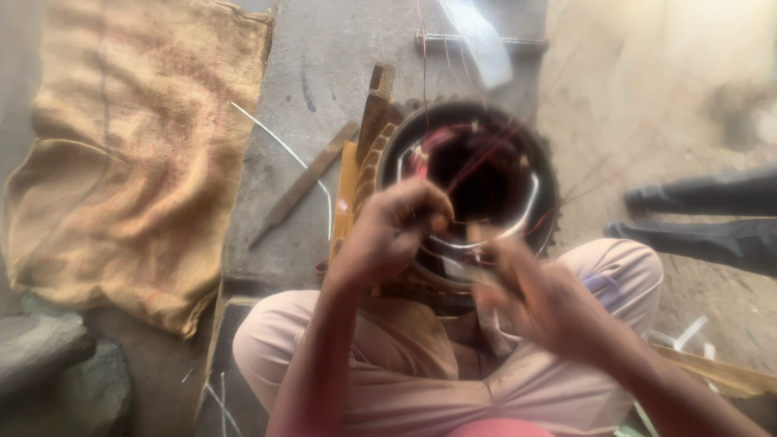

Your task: The person sits on the floor of a repair workshop rewinding an electric motor stator. They strip and cut copper wire ends with pliers, twist wire connections, and feed white insulated wire pieces into the stator slots, pressing the windings into place by hand.

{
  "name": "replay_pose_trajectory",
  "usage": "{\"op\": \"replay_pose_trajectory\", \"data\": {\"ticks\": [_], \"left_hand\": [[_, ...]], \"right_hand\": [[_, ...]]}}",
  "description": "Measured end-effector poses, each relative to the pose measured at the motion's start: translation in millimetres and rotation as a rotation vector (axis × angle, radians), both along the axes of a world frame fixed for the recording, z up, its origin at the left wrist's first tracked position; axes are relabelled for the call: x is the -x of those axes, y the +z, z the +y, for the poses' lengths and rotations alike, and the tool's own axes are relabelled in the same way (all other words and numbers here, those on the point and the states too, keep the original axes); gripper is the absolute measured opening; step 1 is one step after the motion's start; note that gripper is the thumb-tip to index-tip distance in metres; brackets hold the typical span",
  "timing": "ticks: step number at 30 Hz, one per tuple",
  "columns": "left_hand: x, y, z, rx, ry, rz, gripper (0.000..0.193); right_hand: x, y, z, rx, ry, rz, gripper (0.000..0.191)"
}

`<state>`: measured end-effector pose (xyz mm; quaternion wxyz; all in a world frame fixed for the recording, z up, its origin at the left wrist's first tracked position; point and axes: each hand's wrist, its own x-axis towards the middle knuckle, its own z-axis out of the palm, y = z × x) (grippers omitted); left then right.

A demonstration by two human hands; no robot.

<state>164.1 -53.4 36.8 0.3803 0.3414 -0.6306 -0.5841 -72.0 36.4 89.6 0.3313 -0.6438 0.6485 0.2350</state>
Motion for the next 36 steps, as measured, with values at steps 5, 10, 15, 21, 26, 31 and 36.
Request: {"op": "replay_pose_trajectory", "data": {"ticks": [5,10,15,21,26,31,36], "left_hand": [[-8.1,-0.2,-5.2,0.022,-0.056,-0.010,0.007],[-5.5,-0.5,-5.5,-0.002,0.038,0.000,0.005],[2.7,3.5,-2.5,-0.033,0.087,-0.050,0.009],[5.4,11.3,4.8,0.035,0.133,-0.066,0.011],[6.8,7.2,1.6,0.044,0.121,-0.088,0.011],[12.8,0.7,2.3,0.122,0.178,-0.098,0.015],[11.1,-0.2,1.0,0.071,0.146,-0.097,0.014]], "right_hand": [[7.9,-57.7,-28.2,0.506,-0.007,-0.931,0.042],[-15.2,4.9,-12.0,0.653,-0.205,-0.991,0.038],[-21.8,29.4,8.0,0.610,-0.601,-1.022,0.049],[-24.4,-28.6,-12.0,0.801,-0.402,-0.619,0.028],[-39.4,-27.2,-26.0,0.797,-0.327,-0.584,0.030],[-53.7,-9.3,-41.9,0.847,-0.322,-0.557,0.029],[-17.2,9.7,-42.6,1.090,-0.151,-0.640,0.028]]}}
